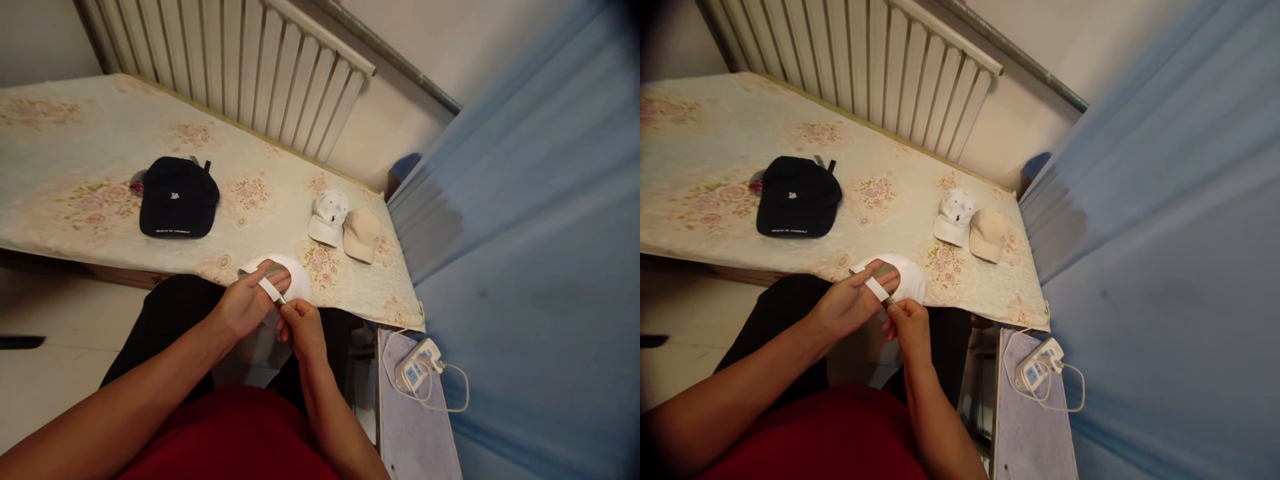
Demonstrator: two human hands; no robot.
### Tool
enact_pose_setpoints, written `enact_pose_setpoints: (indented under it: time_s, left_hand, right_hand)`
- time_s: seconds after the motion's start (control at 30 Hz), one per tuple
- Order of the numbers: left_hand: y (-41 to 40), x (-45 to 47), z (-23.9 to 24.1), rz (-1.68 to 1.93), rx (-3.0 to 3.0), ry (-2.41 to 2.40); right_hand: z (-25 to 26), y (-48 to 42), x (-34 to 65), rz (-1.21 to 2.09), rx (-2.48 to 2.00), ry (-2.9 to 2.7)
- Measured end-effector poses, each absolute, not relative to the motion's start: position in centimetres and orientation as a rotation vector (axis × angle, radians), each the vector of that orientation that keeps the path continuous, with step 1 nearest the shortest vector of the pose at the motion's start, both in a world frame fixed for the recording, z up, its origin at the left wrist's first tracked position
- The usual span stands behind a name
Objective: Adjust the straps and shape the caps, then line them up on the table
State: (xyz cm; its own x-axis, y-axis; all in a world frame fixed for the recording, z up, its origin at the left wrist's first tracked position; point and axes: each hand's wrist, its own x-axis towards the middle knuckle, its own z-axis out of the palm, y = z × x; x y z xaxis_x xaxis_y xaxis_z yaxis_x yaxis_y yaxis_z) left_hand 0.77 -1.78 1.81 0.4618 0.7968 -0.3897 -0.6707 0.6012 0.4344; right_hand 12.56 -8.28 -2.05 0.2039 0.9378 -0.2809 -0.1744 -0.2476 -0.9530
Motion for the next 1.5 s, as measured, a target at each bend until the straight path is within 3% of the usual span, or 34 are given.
enact_pose_setpoints:
  time_s: [1.5]
  left_hand:
    - [-2.00, 0.49, 1.68, 0.879, 0.257, 0.581]
  right_hand:
    - [-2.22, -8.43, 12.48, 1.318, -1.374, -0.789]
